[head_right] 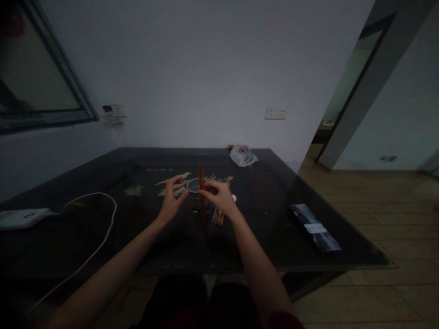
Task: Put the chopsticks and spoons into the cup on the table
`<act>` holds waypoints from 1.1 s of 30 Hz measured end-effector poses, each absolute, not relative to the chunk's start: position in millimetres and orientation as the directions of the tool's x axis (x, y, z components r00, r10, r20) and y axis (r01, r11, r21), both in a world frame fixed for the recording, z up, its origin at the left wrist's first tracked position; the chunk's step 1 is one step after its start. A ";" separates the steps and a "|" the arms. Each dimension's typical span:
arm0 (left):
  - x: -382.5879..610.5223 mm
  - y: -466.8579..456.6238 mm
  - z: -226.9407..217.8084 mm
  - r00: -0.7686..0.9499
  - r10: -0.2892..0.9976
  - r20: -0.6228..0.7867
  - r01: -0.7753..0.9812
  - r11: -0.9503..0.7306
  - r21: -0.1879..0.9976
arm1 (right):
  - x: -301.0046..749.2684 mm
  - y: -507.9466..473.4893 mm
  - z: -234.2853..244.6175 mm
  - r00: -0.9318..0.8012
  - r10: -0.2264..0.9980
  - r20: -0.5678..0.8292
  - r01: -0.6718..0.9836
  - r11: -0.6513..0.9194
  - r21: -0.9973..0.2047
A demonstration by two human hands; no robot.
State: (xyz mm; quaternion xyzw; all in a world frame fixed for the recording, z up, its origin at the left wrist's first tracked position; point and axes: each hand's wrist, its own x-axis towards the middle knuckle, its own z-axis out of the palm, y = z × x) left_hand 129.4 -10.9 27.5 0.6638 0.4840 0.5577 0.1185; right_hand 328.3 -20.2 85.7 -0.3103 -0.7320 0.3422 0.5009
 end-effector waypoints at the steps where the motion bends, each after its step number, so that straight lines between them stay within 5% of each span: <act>1: 129.9 -5.8 22.0 -0.077 0.793 0.604 0.481 -0.501 0.719 | 328.8 -20.1 85.9 -0.308 0.801 0.513 0.110 0.566 -0.817; 13: 141.2 17.8 -19.0 0.103 0.909 0.404 0.123 -0.414 0.902 | 333.0 -16.0 84.4 -0.285 0.788 0.546 0.162 0.601 -0.783; 25: 137.2 20.1 -17.1 0.112 0.932 0.345 0.158 -0.359 0.920 | 338.4 -18.1 107.8 -0.244 0.796 0.554 0.210 0.601 -0.771; 33: 133.2 18.3 -10.1 0.188 0.934 0.304 0.145 -0.333 0.932 | 335.7 -11.0 154.9 0.028 0.756 0.654 0.020 0.653 -0.757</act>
